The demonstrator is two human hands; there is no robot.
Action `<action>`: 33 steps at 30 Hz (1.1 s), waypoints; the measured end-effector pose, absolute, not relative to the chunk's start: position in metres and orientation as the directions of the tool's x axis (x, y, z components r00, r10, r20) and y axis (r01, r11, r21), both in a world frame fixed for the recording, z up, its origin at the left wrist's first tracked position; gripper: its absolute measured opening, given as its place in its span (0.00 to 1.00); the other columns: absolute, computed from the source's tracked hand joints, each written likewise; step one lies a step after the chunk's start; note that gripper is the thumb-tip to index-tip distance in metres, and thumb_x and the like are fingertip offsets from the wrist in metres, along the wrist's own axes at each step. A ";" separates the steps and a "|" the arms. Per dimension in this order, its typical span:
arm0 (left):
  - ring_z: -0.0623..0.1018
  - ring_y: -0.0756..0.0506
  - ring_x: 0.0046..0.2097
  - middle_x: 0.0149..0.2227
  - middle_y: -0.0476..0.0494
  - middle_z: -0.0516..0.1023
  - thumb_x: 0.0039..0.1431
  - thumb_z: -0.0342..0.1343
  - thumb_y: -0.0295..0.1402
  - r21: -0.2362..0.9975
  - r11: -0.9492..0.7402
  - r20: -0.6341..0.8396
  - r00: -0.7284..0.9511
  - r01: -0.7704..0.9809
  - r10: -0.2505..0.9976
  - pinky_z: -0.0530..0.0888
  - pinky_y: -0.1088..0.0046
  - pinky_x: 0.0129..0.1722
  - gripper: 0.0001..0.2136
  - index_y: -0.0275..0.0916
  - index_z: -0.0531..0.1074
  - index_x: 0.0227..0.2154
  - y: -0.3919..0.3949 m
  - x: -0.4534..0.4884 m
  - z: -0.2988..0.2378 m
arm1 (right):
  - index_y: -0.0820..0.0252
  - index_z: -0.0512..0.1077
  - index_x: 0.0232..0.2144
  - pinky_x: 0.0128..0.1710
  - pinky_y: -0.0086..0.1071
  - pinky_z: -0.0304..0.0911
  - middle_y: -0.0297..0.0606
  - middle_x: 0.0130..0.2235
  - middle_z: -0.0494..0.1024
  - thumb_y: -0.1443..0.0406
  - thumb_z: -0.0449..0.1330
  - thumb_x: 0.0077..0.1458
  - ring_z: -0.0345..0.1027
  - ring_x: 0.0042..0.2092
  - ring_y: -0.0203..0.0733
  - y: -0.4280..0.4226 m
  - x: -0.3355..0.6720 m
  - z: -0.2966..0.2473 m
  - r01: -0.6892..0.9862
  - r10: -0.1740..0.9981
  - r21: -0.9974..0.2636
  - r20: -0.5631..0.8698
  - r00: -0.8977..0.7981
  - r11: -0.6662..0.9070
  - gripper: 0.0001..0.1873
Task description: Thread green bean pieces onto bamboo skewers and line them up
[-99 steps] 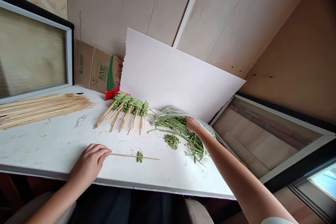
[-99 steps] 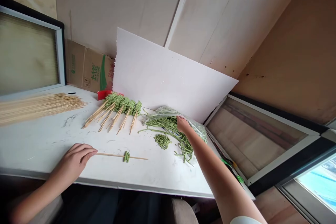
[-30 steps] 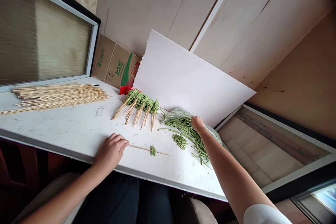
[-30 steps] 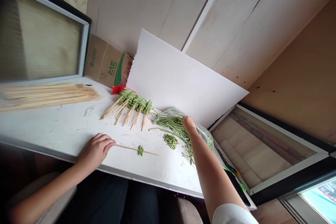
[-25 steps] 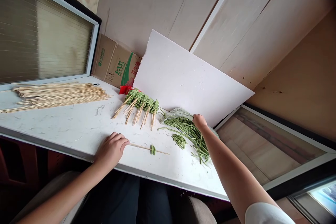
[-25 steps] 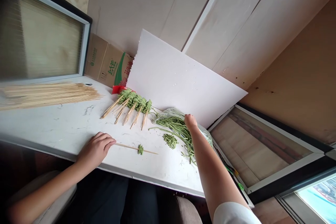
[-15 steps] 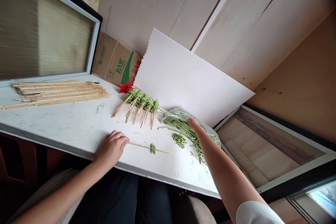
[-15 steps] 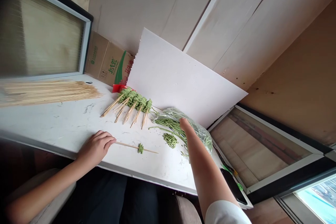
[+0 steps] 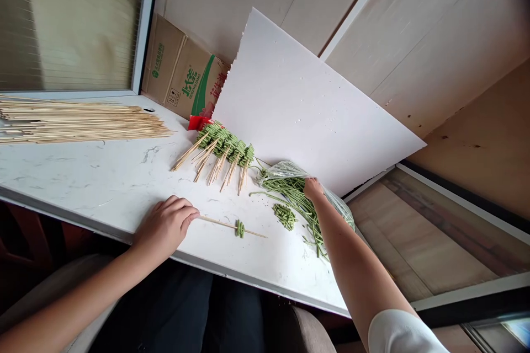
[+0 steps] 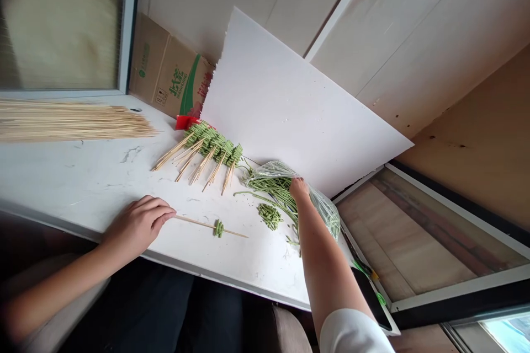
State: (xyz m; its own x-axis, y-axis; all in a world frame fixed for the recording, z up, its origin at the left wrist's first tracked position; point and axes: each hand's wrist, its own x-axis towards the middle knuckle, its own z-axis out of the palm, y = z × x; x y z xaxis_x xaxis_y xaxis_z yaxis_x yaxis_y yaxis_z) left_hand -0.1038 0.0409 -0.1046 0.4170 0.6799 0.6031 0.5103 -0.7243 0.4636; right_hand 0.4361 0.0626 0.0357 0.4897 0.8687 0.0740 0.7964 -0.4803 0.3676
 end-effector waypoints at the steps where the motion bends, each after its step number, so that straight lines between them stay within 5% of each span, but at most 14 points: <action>1: 0.76 0.41 0.44 0.39 0.44 0.82 0.70 0.52 0.30 0.463 -0.725 0.602 0.419 0.510 0.679 0.70 0.61 0.47 0.12 0.42 0.81 0.36 0.041 -0.104 -0.105 | 0.65 0.68 0.64 0.60 0.38 0.61 0.56 0.63 0.72 0.72 0.53 0.65 0.61 0.67 0.53 0.063 0.438 0.034 0.788 0.866 0.378 0.083 0.493 -0.485 0.26; 11: 0.77 0.41 0.43 0.39 0.45 0.82 0.68 0.52 0.30 0.482 -0.717 0.601 0.405 0.504 0.689 0.72 0.60 0.47 0.12 0.43 0.82 0.37 0.040 -0.102 -0.100 | 0.64 0.78 0.52 0.52 0.35 0.61 0.57 0.56 0.77 0.74 0.55 0.65 0.64 0.63 0.54 0.062 0.445 0.029 0.769 0.876 0.422 0.175 0.450 -0.480 0.17; 17: 0.77 0.41 0.44 0.39 0.45 0.82 0.68 0.52 0.30 0.481 -0.713 0.588 0.415 0.510 0.694 0.71 0.61 0.47 0.12 0.43 0.82 0.36 0.041 -0.103 -0.102 | 0.67 0.79 0.43 0.43 0.35 0.62 0.55 0.40 0.81 0.74 0.54 0.65 0.74 0.44 0.50 0.052 0.428 0.038 0.785 0.886 0.416 0.154 0.437 -0.459 0.13; 24: 0.76 0.40 0.44 0.39 0.43 0.82 0.69 0.51 0.30 0.474 -0.716 0.589 0.419 0.512 0.691 0.71 0.60 0.47 0.13 0.42 0.82 0.36 0.040 -0.104 -0.100 | 0.62 0.77 0.50 0.46 0.35 0.64 0.52 0.45 0.83 0.66 0.51 0.73 0.76 0.45 0.48 0.045 0.382 0.081 0.864 0.938 0.374 0.213 0.273 -0.337 0.15; 28: 0.75 0.39 0.44 0.38 0.42 0.82 0.70 0.51 0.32 0.476 -0.708 0.595 0.402 0.521 0.696 0.70 0.60 0.44 0.14 0.41 0.82 0.35 0.041 -0.105 -0.100 | 0.61 0.79 0.47 0.48 0.35 0.69 0.48 0.44 0.85 0.62 0.57 0.70 0.79 0.44 0.47 0.043 0.350 0.135 0.982 0.865 0.105 0.494 0.084 -0.156 0.12; 33: 0.73 0.36 0.47 0.39 0.41 0.82 0.68 0.53 0.33 0.455 -0.661 0.604 0.338 0.597 0.721 0.66 0.58 0.42 0.12 0.42 0.82 0.33 0.048 -0.112 -0.098 | 0.63 0.78 0.39 0.39 0.38 0.77 0.43 0.33 0.84 0.53 0.65 0.62 0.81 0.34 0.45 0.031 0.295 0.186 0.934 0.697 -0.311 0.709 0.105 0.176 0.17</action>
State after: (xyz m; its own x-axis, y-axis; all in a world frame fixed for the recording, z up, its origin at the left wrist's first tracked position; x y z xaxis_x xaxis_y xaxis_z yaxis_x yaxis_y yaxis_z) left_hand -0.1115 0.0476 -0.0983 0.3383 0.7213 0.6044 0.5970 -0.6610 0.4546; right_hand 0.2952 0.0315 0.1860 0.1052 0.6968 0.7095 0.9340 0.1757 -0.3110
